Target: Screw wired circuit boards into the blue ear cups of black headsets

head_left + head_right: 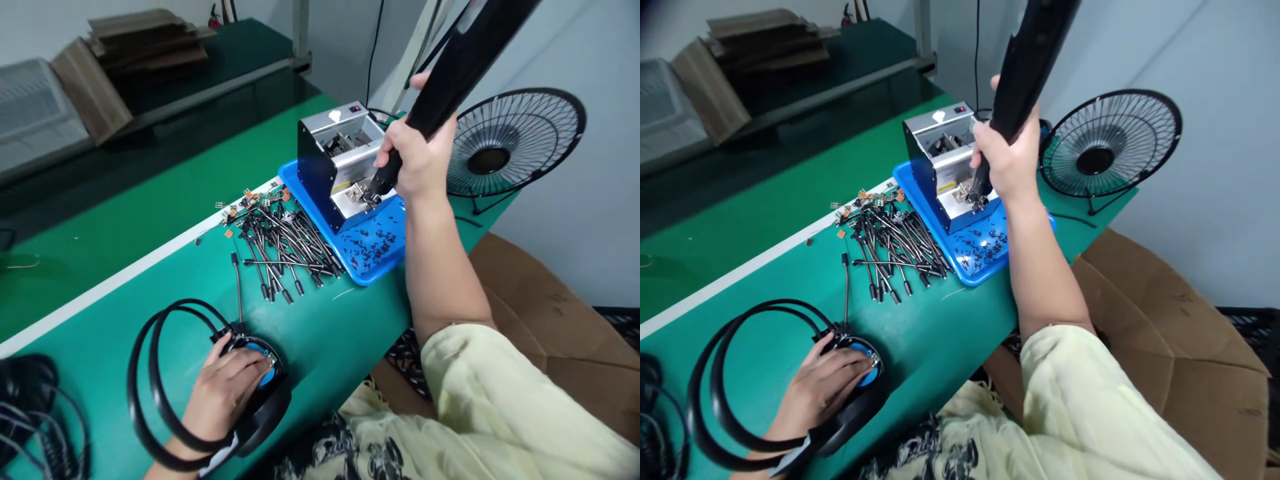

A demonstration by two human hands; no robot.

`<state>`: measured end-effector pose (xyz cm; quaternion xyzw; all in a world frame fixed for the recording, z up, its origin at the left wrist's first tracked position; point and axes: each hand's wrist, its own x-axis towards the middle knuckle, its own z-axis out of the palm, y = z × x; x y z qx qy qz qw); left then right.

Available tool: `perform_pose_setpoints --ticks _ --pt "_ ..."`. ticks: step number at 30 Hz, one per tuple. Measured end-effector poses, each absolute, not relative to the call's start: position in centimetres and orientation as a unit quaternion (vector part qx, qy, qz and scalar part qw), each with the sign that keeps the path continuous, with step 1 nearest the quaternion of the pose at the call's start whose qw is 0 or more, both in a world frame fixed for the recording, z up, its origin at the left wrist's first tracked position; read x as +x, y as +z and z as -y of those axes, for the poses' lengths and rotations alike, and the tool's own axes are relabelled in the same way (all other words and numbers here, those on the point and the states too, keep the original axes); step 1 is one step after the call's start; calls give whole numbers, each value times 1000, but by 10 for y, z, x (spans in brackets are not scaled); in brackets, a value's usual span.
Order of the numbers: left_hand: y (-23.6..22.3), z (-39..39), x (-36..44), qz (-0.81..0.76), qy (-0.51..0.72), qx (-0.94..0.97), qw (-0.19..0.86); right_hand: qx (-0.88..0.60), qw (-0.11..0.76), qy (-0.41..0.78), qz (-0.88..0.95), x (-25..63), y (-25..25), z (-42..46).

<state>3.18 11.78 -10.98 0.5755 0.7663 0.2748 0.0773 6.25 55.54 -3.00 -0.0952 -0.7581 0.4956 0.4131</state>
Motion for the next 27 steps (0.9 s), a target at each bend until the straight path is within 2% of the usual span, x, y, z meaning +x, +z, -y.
perform_pose_setpoints --ticks 3,8,12,16,21,27 --pt "-109 -118 28 -752 265 600 62 -119 435 540 711 67 -29 -546" --pt "-104 -121 30 -750 250 609 65 -75 392 634 662 86 -20 -496" --pt "-101 -124 32 -737 244 629 44 -22 323 753 572 96 -19 -412" --pt "-110 -122 31 -738 233 632 40 13 234 836 496 101 -38 -329" --pt "-121 -117 32 -738 230 635 -4 10 207 756 621 104 -70 -291" --pt "-133 -111 29 -724 236 647 22 0 164 705 690 108 -78 -291"
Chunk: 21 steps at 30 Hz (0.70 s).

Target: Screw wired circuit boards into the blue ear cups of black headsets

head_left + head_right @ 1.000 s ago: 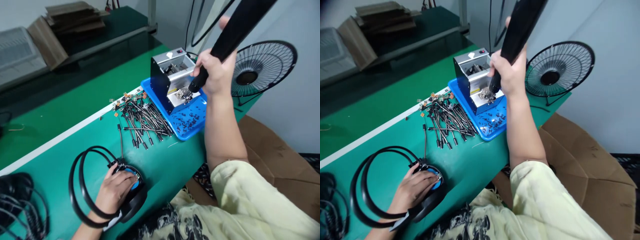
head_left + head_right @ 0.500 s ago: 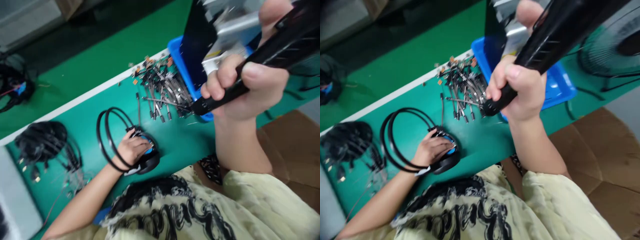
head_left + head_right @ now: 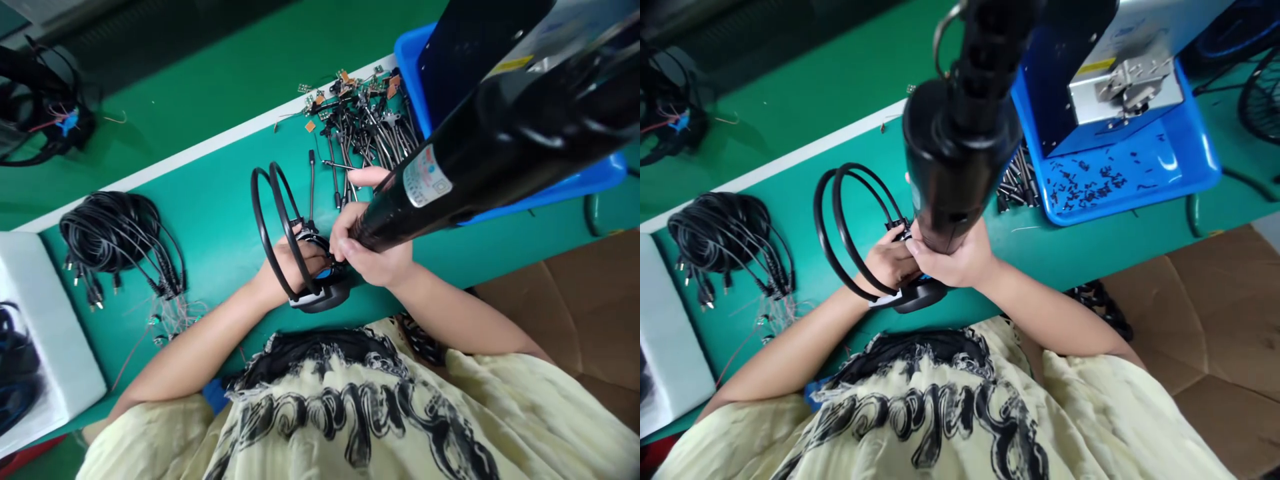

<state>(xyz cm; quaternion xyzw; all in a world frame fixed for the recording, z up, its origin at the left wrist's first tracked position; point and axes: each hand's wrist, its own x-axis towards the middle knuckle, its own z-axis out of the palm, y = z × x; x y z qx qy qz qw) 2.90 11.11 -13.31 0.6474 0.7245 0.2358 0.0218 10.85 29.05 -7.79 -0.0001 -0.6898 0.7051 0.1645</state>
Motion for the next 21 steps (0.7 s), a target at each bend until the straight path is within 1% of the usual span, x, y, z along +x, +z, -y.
perform_pose_setpoints --ticks 9,14,19,21 --pt "-132 -112 29 -716 268 644 14 5 163 680 715 110 -81 -287" --pt "-134 -112 28 -736 241 631 34 4 148 675 723 108 -81 -285" --pt "-133 -115 29 -742 259 616 54 9 142 669 729 108 -82 -283" --pt "-134 -115 29 -740 258 618 55 13 152 672 724 107 -82 -282"
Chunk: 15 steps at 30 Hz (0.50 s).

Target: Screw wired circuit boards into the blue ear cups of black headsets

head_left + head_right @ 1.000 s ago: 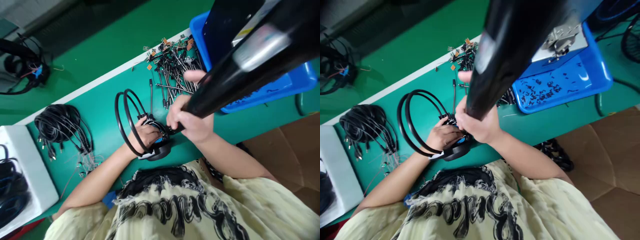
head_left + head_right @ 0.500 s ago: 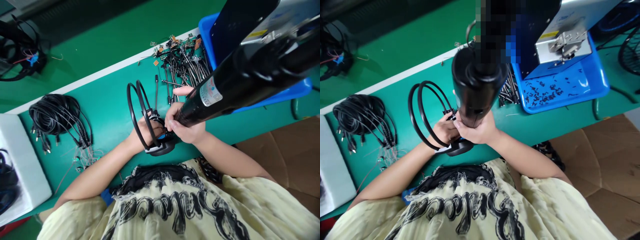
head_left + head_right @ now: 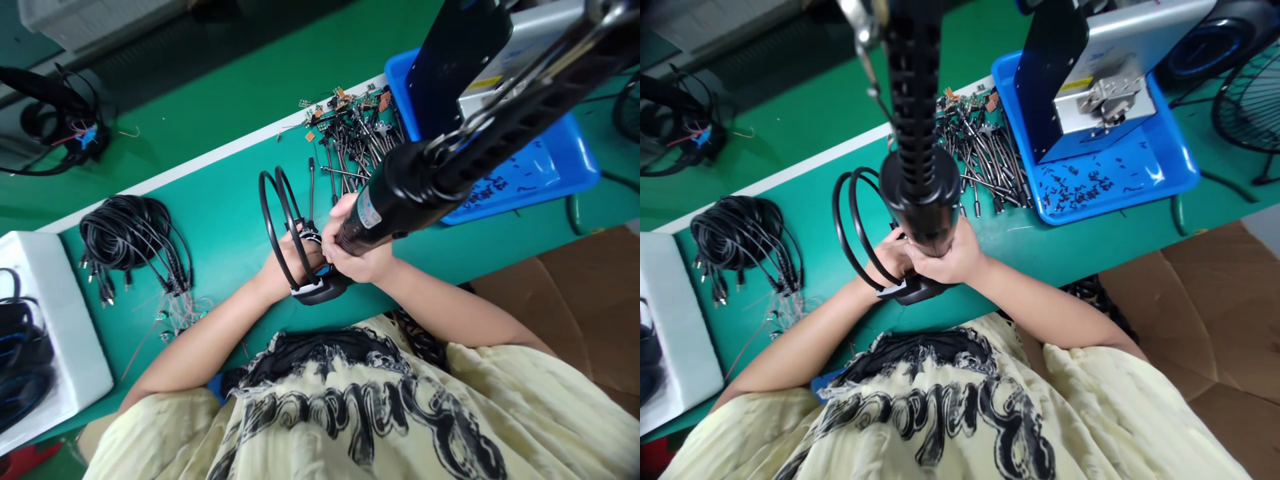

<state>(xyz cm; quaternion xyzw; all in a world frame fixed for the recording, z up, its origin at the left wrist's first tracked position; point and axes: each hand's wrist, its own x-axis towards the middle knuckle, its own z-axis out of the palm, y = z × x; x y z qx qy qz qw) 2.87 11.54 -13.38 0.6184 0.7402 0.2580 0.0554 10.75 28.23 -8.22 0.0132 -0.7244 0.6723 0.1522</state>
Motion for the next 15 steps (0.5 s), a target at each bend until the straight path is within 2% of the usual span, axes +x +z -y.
perform_pose_setpoints --ticks 2,10,15 --pt "-135 -115 28 -737 252 625 51 14 165 679 715 107 -82 -282" --pt "-135 -112 27 -722 265 638 35 -3 131 687 715 106 -80 -280" --pt "-136 -114 27 -725 258 639 17 88 158 746 641 98 -74 -295"
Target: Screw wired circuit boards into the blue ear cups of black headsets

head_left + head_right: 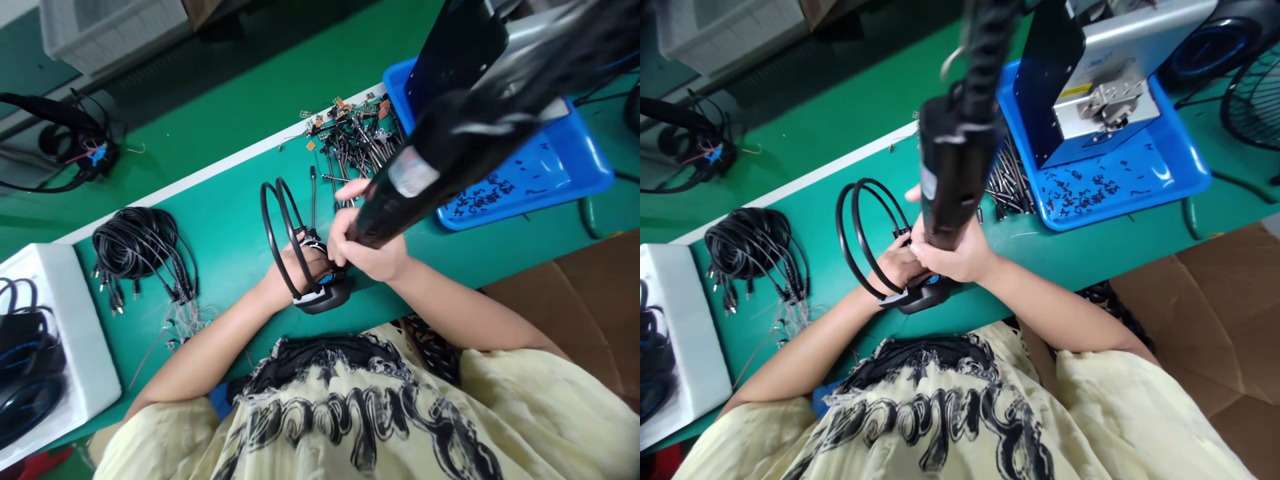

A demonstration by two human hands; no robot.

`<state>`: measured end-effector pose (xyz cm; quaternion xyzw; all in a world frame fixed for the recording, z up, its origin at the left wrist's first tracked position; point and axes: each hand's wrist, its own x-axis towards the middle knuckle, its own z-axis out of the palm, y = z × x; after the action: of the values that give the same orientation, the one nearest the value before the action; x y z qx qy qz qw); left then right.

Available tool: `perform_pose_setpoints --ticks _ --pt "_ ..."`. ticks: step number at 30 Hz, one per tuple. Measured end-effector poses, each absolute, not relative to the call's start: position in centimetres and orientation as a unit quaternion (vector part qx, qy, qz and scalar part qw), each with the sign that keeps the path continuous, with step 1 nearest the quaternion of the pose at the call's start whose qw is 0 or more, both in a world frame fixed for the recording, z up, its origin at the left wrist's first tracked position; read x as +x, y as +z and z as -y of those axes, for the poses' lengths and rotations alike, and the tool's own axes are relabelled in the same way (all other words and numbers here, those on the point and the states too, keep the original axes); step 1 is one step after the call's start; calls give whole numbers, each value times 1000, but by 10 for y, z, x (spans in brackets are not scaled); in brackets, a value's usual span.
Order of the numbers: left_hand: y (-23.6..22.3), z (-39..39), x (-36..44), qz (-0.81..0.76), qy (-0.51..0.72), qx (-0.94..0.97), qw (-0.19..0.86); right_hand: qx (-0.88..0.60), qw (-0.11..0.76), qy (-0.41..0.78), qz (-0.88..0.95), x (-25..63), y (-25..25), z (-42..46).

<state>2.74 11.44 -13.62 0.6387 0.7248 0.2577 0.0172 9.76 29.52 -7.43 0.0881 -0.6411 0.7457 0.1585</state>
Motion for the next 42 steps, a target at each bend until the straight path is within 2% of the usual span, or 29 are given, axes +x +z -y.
perform_pose_setpoints --ticks 2,4,7,10,13,21,29,32,38,42 --pt "-132 -115 27 -721 272 637 14 140 150 734 648 93 -77 -308" --pt "-126 -115 26 -726 280 628 18 201 110 672 705 87 -86 -322" --pt "-119 -111 25 -738 255 625 21 261 45 480 837 75 -104 -337" --pt "-116 -105 26 -741 208 636 54 261 23 281 923 64 -119 -339" --pt "-113 -99 31 -753 178 628 83 291 13 187 938 59 -124 -336" --pt "-92 -87 64 -799 89 576 147 357 48 81 929 69 -122 -346" --pt "-104 -85 70 -829 98 542 99 463 77 -15 883 74 -86 -359" --pt "-104 -87 71 -832 80 543 85 461 77 0 884 92 -73 -361" --pt "-112 -91 79 -843 73 531 39 409 78 116 902 138 -75 -358" --pt "-114 -93 80 -839 58 540 19 308 54 105 944 165 -85 -348"
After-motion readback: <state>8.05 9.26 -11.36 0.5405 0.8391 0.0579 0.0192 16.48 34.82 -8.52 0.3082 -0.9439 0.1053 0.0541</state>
